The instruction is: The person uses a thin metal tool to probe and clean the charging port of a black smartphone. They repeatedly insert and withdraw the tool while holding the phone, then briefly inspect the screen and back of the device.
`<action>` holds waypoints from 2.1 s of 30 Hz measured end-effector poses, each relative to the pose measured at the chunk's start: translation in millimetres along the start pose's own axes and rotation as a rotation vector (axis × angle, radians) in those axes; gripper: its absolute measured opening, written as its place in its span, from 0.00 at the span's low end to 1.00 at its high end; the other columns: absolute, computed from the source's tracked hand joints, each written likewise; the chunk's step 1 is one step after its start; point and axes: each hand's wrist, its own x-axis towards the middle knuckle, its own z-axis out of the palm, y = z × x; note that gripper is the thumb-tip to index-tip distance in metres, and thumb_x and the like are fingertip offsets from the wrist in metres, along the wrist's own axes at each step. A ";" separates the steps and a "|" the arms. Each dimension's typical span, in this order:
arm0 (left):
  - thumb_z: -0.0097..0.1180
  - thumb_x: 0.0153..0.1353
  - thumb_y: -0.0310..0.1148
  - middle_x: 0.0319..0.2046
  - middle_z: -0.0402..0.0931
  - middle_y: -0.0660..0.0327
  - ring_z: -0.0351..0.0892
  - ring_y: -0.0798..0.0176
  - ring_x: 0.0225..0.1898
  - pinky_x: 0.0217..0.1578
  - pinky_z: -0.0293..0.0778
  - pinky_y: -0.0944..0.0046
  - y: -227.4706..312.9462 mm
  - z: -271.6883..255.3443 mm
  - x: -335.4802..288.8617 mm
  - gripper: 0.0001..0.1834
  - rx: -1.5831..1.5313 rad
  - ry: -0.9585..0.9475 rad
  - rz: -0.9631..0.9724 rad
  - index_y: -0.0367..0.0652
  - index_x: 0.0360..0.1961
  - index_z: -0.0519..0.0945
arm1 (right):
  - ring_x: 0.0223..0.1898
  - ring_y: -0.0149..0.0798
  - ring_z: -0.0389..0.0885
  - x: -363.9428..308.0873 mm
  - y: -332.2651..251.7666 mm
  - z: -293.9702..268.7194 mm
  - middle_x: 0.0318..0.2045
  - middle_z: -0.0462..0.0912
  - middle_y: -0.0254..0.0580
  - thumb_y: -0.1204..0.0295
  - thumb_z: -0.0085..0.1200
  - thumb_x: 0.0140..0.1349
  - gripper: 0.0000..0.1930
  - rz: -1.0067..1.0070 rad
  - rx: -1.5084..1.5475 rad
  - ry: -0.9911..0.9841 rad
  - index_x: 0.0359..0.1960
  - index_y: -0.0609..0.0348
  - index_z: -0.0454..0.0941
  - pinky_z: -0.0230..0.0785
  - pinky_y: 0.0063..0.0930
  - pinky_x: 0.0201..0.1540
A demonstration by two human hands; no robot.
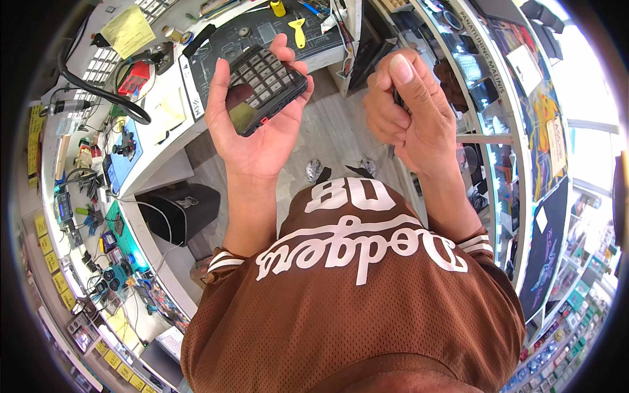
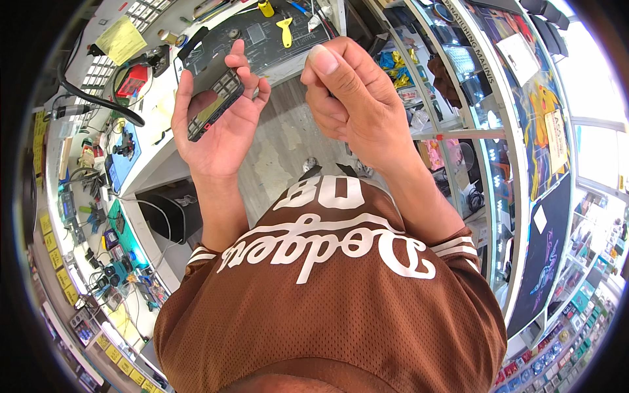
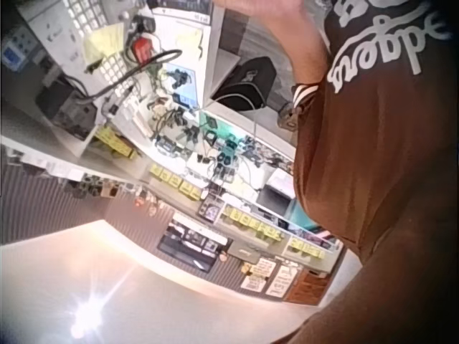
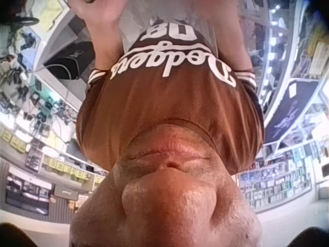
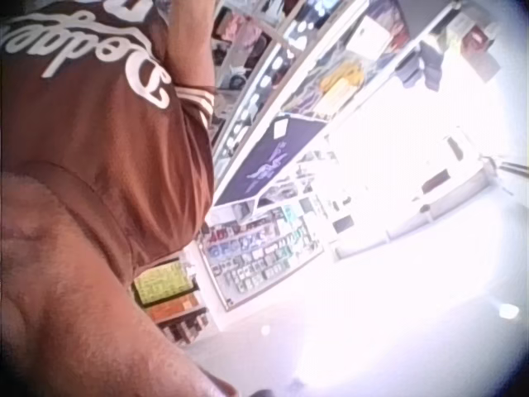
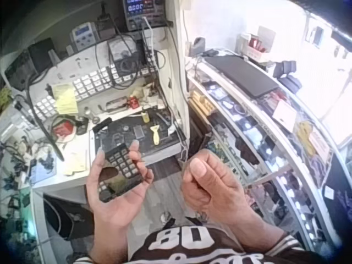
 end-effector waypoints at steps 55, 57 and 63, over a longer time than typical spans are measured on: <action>0.42 0.77 0.53 0.55 0.79 0.47 0.79 0.48 0.56 0.61 0.69 0.49 5.4 4.1 19.4 0.38 -0.119 0.007 -0.006 0.23 0.68 0.67 | 0.16 0.22 0.64 0.2 3.4 -23.9 0.25 0.80 0.43 0.64 0.42 0.81 0.18 0.086 0.231 -0.026 0.49 0.67 0.79 0.53 0.15 0.15; 0.42 0.77 0.53 0.56 0.79 0.47 0.79 0.48 0.56 0.61 0.68 0.49 5.4 4.1 19.5 0.38 -0.129 0.000 -0.013 0.23 0.68 0.67 | 0.16 0.21 0.63 0.7 1.9 -22.2 0.24 0.79 0.43 0.63 0.42 0.81 0.18 0.081 0.235 -0.015 0.47 0.67 0.79 0.51 0.15 0.15; 0.41 0.77 0.53 0.56 0.79 0.48 0.78 0.49 0.58 0.62 0.68 0.49 4.0 0.4 20.4 0.38 -0.142 -0.012 -0.023 0.23 0.68 0.67 | 0.15 0.21 0.62 2.2 2.9 -27.1 0.21 0.77 0.41 0.61 0.42 0.81 0.19 0.091 0.325 -0.042 0.45 0.66 0.80 0.50 0.15 0.16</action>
